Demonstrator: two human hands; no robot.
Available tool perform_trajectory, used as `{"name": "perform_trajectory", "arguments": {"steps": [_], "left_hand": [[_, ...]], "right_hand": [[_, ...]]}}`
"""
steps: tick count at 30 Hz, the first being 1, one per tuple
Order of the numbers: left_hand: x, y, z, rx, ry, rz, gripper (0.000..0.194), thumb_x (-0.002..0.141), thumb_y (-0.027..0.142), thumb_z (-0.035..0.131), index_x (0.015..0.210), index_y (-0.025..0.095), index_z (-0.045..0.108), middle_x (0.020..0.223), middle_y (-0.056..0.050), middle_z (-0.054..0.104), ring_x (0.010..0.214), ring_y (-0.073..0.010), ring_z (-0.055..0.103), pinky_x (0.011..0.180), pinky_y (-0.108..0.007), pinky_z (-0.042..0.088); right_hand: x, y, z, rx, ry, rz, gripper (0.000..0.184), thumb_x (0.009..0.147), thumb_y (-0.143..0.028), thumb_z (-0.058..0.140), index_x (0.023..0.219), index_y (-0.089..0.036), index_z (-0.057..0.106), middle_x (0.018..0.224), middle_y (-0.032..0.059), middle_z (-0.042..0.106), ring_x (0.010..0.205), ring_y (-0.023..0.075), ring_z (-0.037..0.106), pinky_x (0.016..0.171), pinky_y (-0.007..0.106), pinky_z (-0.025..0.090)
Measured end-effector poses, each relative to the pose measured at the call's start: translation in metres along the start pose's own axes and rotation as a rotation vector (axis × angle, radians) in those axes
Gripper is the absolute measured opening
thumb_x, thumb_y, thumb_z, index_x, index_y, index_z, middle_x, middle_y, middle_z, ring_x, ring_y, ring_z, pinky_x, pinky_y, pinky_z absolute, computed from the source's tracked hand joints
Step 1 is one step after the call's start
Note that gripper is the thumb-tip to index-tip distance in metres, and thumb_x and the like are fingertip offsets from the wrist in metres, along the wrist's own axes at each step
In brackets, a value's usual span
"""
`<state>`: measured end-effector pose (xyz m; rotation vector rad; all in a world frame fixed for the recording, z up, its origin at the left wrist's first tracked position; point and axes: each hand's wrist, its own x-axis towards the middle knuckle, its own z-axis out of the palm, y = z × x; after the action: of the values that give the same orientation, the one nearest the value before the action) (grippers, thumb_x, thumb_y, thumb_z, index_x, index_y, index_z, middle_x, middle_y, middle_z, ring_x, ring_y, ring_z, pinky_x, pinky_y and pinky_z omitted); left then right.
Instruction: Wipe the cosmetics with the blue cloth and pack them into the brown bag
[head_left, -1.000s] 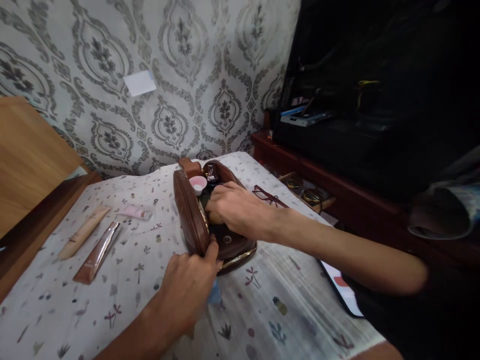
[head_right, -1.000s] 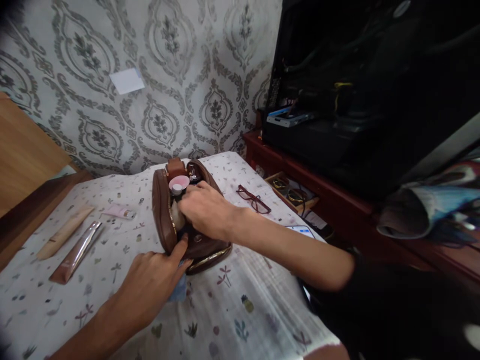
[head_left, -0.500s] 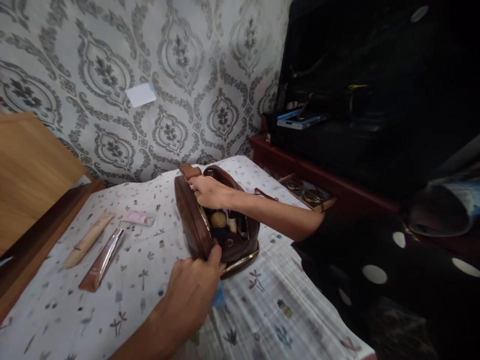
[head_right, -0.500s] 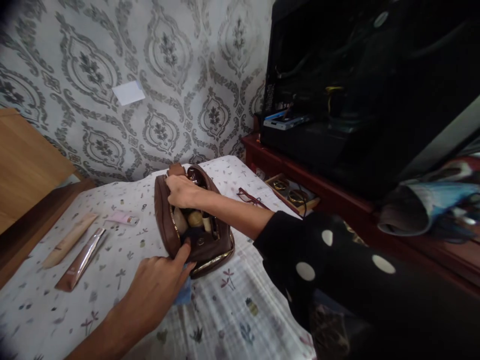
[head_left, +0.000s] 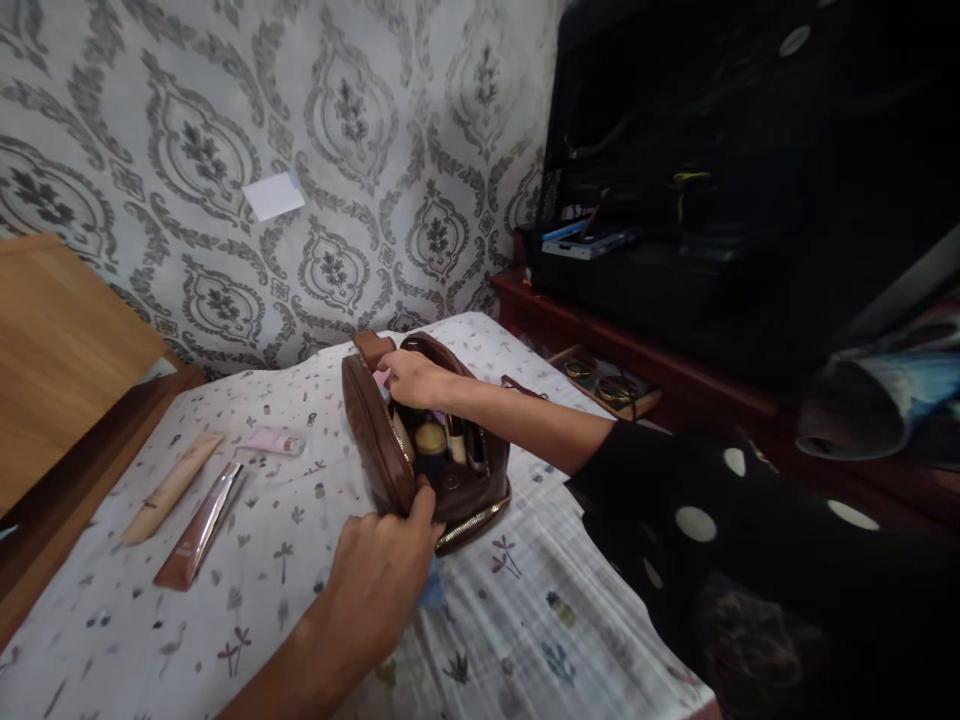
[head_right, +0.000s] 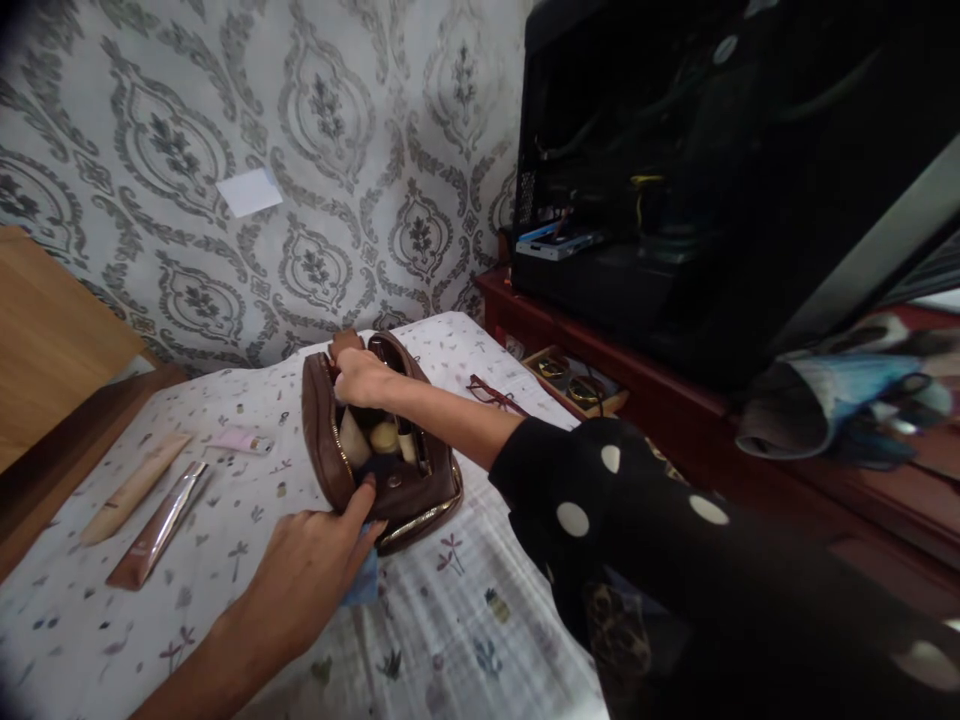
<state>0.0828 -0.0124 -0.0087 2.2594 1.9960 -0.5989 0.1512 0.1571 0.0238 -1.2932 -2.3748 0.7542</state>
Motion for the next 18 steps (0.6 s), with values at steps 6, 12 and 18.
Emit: {"name": "perform_trajectory", "arguments": {"steps": [6,12,18], "left_hand": [[-0.001,-0.002,0.003,0.033,0.017,0.000,0.048,0.106,0.033,0.036,0.152,0.020,0.042,0.087,-0.013,0.077,0.087,-0.0320,0.077,0.079,-0.046,0.060],[0.000,0.000,0.001,0.010,0.024,-0.006,0.050,0.106,0.032,0.038,0.154,0.019,0.040,0.089,-0.014,0.077,0.088,-0.0330,0.076,0.079,-0.046,0.060],[-0.007,-0.018,0.005,-0.271,0.094,0.081,0.054,0.104,0.030,0.040,0.157,0.019,0.036,0.089,-0.011,0.077,0.083,-0.0287,0.075,0.078,-0.040,0.058]], "right_hand": [[0.005,0.009,-0.008,0.065,0.024,-0.013,0.033,0.077,-0.005,0.059,0.103,-0.019,0.072,0.102,0.0034,0.075,0.100,0.0197,0.068,0.080,0.022,0.050],[-0.016,0.015,-0.021,0.152,0.227,-0.162,0.036,0.086,0.000,0.047,0.107,-0.015,0.073,0.091,0.0050,0.075,0.087,0.0167,0.069,0.083,0.025,0.050],[-0.075,0.023,-0.018,-0.165,0.171,-0.519,0.022,0.088,-0.007,0.055,0.089,-0.016,0.075,0.098,0.0093,0.076,0.099,0.0217,0.068,0.094,0.034,0.050]]}}
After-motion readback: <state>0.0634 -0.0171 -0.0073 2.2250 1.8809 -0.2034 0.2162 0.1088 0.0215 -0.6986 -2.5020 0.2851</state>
